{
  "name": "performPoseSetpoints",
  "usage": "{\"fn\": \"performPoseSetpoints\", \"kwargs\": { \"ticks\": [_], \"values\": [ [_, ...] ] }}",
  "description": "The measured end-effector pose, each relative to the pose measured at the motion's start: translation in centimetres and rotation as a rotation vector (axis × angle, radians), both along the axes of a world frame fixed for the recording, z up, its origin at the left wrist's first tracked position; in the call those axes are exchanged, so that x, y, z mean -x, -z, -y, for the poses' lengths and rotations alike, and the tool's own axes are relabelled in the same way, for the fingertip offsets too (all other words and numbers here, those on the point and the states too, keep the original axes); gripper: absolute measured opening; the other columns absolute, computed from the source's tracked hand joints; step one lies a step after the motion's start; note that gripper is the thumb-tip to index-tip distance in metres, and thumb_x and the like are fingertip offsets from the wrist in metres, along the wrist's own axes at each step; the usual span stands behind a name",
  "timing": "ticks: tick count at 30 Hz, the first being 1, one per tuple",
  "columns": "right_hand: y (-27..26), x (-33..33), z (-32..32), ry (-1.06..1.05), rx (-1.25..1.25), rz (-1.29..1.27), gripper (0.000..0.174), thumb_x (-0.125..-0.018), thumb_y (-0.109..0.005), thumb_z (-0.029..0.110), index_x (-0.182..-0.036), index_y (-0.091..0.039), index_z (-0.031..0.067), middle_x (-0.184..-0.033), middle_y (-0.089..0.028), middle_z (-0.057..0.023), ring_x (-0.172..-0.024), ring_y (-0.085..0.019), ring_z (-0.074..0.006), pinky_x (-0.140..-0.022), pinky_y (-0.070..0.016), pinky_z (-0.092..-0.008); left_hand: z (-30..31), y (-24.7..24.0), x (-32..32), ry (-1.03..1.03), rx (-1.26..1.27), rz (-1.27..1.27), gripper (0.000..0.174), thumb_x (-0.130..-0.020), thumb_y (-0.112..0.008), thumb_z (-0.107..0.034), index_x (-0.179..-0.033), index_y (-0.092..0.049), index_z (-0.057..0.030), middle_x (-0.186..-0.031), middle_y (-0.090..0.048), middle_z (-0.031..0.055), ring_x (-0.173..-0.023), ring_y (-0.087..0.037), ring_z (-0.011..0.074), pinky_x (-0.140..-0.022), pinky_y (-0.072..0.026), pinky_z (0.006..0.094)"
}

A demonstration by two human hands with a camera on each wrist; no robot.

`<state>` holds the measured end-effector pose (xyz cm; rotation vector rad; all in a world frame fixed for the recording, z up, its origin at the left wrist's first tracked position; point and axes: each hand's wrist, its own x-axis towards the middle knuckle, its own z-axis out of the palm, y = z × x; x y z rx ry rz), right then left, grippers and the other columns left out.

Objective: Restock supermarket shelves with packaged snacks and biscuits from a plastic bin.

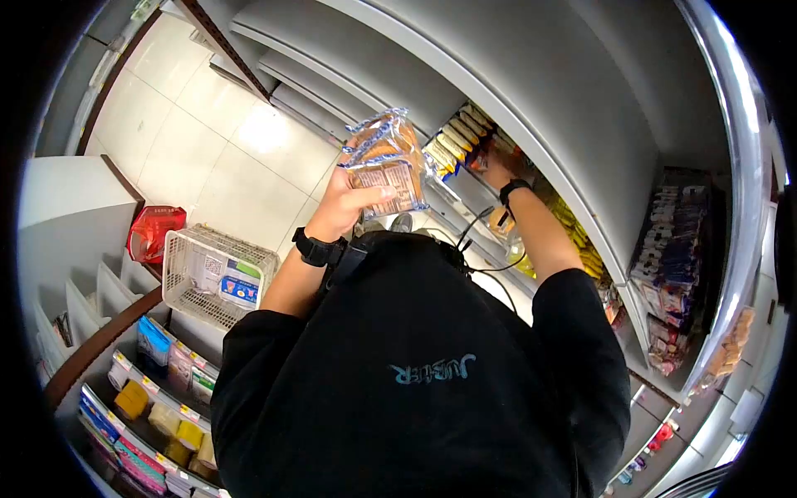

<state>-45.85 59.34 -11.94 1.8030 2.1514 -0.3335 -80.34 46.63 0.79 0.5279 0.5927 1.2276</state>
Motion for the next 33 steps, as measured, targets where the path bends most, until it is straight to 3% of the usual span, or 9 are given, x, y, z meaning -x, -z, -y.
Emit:
{"fn": "performPoseSetpoints", "kwargs": {
  "ticks": [4,7,9,17,21,26,29,31,33],
  "values": [
    [0.6,-1.9,0.2,-0.21,-0.25,-0.229,0.067,-0.074,-0.065,0.016,-0.132,-0.036,0.0022,-0.111,-0.058,-0.0206,-0.101,-0.057,-0.0342,-0.086,-0.0453,-0.0412,0.4,0.9,-0.2,0.003,0.056,0.008,0.069,-0.07,-0.063,0.005,-0.131,-0.033,-0.0017,-0.111,-0.057,0.0088,-0.102,-0.057,0.0193,-0.09,-0.0466,0.0333],
    [-0.8,-1.8,0.0,0.028,-0.086,-0.232,0.05,-0.076,-0.065,0.019,-0.12,-0.048,0.0017,-0.098,-0.062,-0.0168,-0.089,-0.061,-0.0284,-0.079,-0.0484,-0.038,0.9,1.2,-0.7,-0.035,0.085,0.012,0.065,-0.069,-0.063,0.004,-0.129,-0.036,-0.0011,-0.11,-0.057,0.0092,-0.102,-0.057,0.0189,-0.09,-0.0465,0.033],
    [-1.8,-1.3,0.9,0.173,-0.077,-0.721,0.036,-0.079,-0.065,0.02,-0.108,-0.053,0.0014,-0.086,-0.061,-0.0119,-0.084,-0.062,-0.022,-0.075,-0.0491,-0.0354,0.9,1.1,-0.8,-0.045,0.083,0.003,0.061,-0.069,-0.062,0.004,-0.126,-0.04,-0.001,-0.11,-0.058,0.0094,-0.101,-0.058,0.0184,-0.089,-0.0469,0.0329],
    [0.4,-4.0,-0.6,0.774,0.06,-0.743,0.024,-0.087,-0.059,0.018,-0.101,-0.049,0.0009,-0.08,-0.061,-0.0135,-0.056,-0.065,-0.0199,-0.047,-0.0536,-0.0288,0.8,1.2,-2.2,-0.024,0.072,0.073,0.064,-0.069,-0.063,0.004,-0.128,-0.038,-0.0022,-0.112,-0.057,0.009,-0.103,-0.058,0.0197,-0.09,-0.047,0.0341],
    [0.7,-4.0,-1.1,0.817,0.085,-0.714,0.025,-0.085,-0.061,0.02,-0.096,-0.047,0.0022,-0.077,-0.06,-0.0138,-0.053,-0.064,-0.0218,-0.046,-0.0559,-0.0322,0.7,0.6,-2.9,-0.068,0.017,0.011,0.055,-0.07,-0.06,0.001,-0.122,-0.045,0.0014,-0.109,-0.06,0.0121,-0.099,-0.06,0.0224,-0.088,-0.0488,0.0364],
    [-1.3,-3.5,0.2,0.729,-0.028,-0.75,0.02,-0.086,-0.058,0.018,-0.095,-0.047,0.0036,-0.076,-0.058,-0.0118,-0.052,-0.063,-0.0212,-0.043,-0.0531,-0.029,0.1,1.0,-3.3,0.034,0.039,0.104,0.076,-0.068,-0.065,0.006,-0.134,-0.028,-0.0026,-0.117,-0.053,0.0103,-0.109,-0.054,0.0216,-0.094,-0.0453,0.0354],
    [-2.4,-3.5,0.5,0.668,-0.016,-0.588,0.029,-0.086,-0.06,0.021,-0.106,-0.049,0.0025,-0.084,-0.059,-0.0127,-0.071,-0.065,-0.0198,-0.057,-0.0542,-0.0306,-0.4,0.5,-3.7,0.058,-0.008,0.097,0.076,-0.068,-0.066,0.006,-0.133,-0.028,-0.0024,-0.117,-0.053,0.0104,-0.109,-0.054,0.0211,-0.093,-0.0462,0.035],
    [-8.5,0.5,2.8,0.384,-0.052,-1.076,0.049,-0.085,-0.063,0.029,-0.123,-0.045,0.0041,-0.102,-0.058,-0.0128,-0.098,-0.059,-0.0192,-0.079,-0.05,-0.0354,-0.8,0.6,-4.4,0.072,-0.03,0.098,0.075,-0.068,-0.067,0.006,-0.132,-0.029,-0.0021,-0.117,-0.053,0.0104,-0.109,-0.054,0.0208,-0.092,-0.0468,0.0348],
    [-13.1,2.7,5.6,0.385,0.4,-1.422,0.08,-0.081,-0.064,0.043,-0.141,-0.025,0.0075,-0.127,-0.045,-0.015,-0.12,-0.044,-0.0243,-0.094,-0.041,-0.0399,-1.1,1.1,-5.5,0.156,-0.049,0.047,0.076,-0.067,-0.07,0.006,-0.132,-0.03,-0.0021,-0.116,-0.053,0.0101,-0.108,-0.055,0.0201,-0.09,-0.0478,0.0344]
  ]
}}
